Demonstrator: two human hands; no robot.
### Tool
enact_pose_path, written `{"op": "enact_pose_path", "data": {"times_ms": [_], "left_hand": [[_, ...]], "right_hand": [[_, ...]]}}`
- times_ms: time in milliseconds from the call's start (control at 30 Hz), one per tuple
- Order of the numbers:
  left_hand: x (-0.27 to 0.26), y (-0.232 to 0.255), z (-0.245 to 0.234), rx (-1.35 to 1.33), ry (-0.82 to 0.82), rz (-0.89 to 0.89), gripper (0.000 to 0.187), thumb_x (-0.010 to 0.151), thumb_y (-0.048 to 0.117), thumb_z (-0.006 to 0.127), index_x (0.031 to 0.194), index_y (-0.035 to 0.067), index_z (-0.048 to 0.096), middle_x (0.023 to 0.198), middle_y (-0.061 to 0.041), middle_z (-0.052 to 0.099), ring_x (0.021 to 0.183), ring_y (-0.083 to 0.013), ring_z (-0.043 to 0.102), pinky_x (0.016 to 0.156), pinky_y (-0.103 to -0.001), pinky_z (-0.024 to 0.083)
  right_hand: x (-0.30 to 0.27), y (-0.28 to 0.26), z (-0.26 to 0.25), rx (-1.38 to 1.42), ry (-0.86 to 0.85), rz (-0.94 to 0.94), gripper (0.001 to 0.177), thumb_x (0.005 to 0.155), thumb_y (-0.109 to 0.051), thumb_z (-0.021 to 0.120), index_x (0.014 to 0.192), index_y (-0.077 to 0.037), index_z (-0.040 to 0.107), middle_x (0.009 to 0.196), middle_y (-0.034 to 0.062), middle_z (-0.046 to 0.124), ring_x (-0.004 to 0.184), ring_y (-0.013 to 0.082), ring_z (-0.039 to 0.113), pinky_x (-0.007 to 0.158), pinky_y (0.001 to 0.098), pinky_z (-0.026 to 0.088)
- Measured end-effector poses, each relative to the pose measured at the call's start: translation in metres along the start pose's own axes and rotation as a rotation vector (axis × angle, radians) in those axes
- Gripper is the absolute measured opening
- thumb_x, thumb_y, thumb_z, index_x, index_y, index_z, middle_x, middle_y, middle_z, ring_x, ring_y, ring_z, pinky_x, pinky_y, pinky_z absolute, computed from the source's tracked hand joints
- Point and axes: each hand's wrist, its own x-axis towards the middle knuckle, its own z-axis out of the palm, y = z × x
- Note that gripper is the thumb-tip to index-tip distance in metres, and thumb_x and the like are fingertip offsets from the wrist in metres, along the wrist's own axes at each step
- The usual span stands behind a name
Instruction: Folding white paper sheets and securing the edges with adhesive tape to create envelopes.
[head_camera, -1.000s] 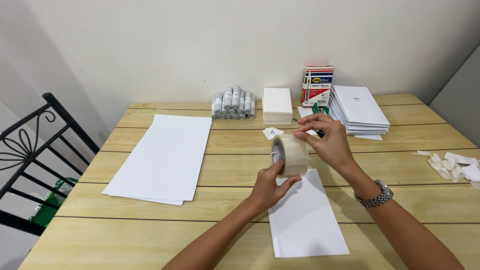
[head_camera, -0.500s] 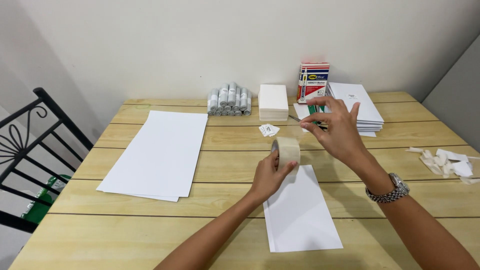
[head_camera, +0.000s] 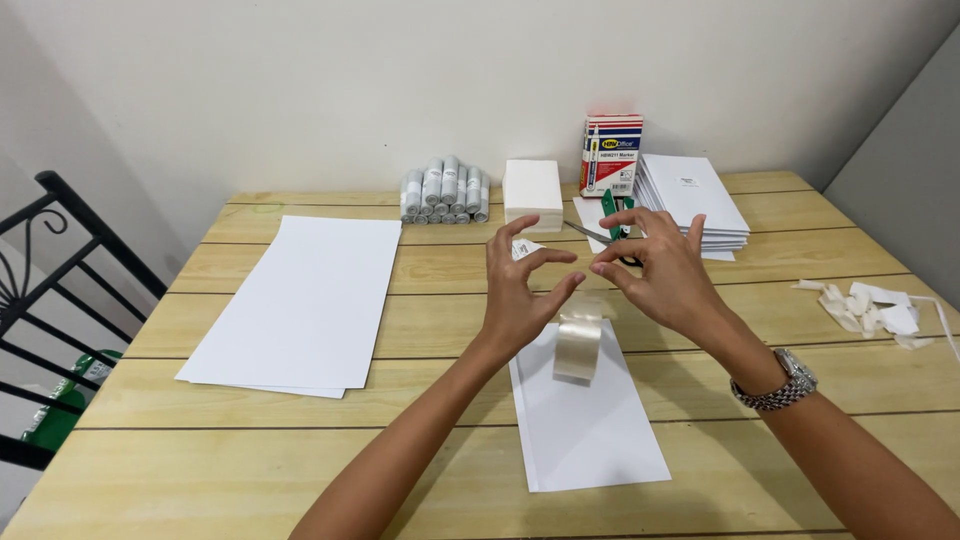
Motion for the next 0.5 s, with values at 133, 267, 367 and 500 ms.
{"op": "enact_pose_path", "data": {"times_ms": [133,267,367,500], "left_hand": [[-0.001,-0.005,0.008,-0.052,0.004,-0.002,0.009,0.078,0.026,0.072,0.085,0.022,0.068,0.127,-0.003,0.042,0.124,-0.0315,0.039,0.104,-0.047,0.029],[-0.003,-0.006,0.013,-0.008,0.007,0.022,0.003,0.079,0.021,0.071,0.080,0.019,0.068,0.123,-0.002,0.044,0.121,-0.0295,0.040,0.102,-0.047,0.031],[-0.007,-0.003,0.017,0.095,-0.022,0.048,0.005,0.080,0.020,0.070,0.078,0.016,0.067,0.120,-0.002,0.045,0.119,-0.0281,0.041,0.101,-0.048,0.032],[-0.008,0.002,0.021,0.190,-0.063,0.034,0.007,0.080,0.020,0.069,0.076,0.015,0.066,0.115,0.000,0.045,0.117,-0.0262,0.042,0.101,-0.049,0.031]], "right_hand": [[-0.003,-0.003,-0.002,-0.010,-0.024,-0.003,0.005,0.079,-0.019,0.067,0.080,-0.019,0.072,0.115,0.0005,0.057,0.116,0.0303,0.048,0.093,0.0822,0.009],[-0.008,-0.011,-0.009,-0.021,-0.052,0.025,0.006,0.079,-0.019,0.067,0.080,-0.016,0.073,0.115,0.0051,0.059,0.116,0.0325,0.049,0.093,0.0823,0.008],[-0.015,-0.003,-0.007,-0.010,-0.066,0.054,0.009,0.079,-0.021,0.065,0.085,-0.020,0.073,0.123,0.0024,0.056,0.119,0.0317,0.047,0.092,0.0827,0.008],[-0.025,0.009,0.002,0.199,-0.159,0.143,0.035,0.076,-0.012,0.059,0.110,-0.020,0.066,0.148,0.0134,0.031,0.127,0.0363,0.039,0.093,0.0799,0.009]]}}
